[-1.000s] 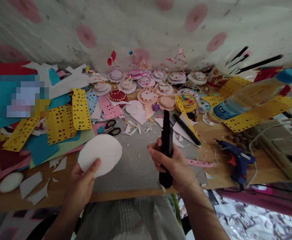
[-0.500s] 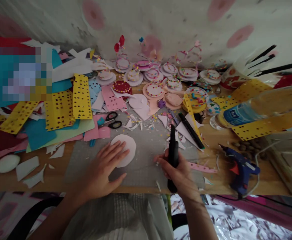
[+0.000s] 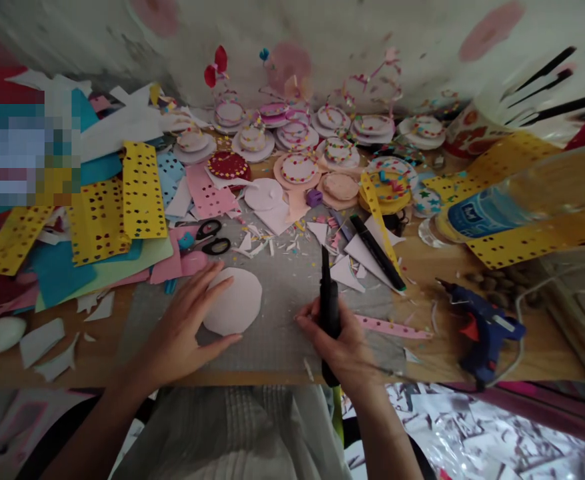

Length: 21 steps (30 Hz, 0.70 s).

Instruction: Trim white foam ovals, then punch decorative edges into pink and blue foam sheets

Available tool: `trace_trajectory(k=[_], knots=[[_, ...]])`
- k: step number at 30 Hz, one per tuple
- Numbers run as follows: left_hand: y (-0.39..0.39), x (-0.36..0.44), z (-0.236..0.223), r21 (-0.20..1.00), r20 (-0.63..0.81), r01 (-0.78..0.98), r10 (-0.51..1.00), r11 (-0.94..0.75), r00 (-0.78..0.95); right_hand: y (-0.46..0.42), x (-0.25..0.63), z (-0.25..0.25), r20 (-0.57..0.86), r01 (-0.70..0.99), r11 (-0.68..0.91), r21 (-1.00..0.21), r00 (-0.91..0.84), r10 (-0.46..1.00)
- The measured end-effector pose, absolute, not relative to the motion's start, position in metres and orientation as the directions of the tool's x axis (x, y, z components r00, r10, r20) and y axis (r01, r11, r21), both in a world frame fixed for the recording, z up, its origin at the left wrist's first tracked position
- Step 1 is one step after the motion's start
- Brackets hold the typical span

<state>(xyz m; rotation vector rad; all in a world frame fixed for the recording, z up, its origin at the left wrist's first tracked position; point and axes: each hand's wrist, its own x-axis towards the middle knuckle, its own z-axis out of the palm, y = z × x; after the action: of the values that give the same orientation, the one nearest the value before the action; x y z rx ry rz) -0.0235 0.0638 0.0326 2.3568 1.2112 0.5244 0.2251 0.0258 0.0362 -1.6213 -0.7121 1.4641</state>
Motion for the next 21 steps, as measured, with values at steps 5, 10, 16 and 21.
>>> trace_trajectory(k=[5, 10, 16, 21], knots=[[0.057, -0.001, 0.053, 0.83, 0.197, 0.409, 0.885, -0.38, 0.422, 0.025, 0.214, 0.042, -0.584, -0.386, -0.539, -0.749, 0.0, 0.811], [0.049, 0.019, 0.067, 0.952, 0.105, 0.209, 0.881, -0.222, 0.461, 0.026, 0.2, 0.054, -0.542, -0.481, -0.523, -0.704, -0.111, 0.833], [0.051, 0.009, 0.068, 0.916, 0.172, 0.253, 0.874, -0.312, 0.454, 0.026, 0.194, 0.058, -0.54, -0.475, -0.496, -0.727, -0.052, 0.84], [0.064, -0.033, 0.039, 0.608, 0.097, 0.572, 0.767, -0.55, 0.635, 0.027, 0.2, 0.052, -0.563, -0.478, -0.471, -0.742, 0.061, 0.824]])
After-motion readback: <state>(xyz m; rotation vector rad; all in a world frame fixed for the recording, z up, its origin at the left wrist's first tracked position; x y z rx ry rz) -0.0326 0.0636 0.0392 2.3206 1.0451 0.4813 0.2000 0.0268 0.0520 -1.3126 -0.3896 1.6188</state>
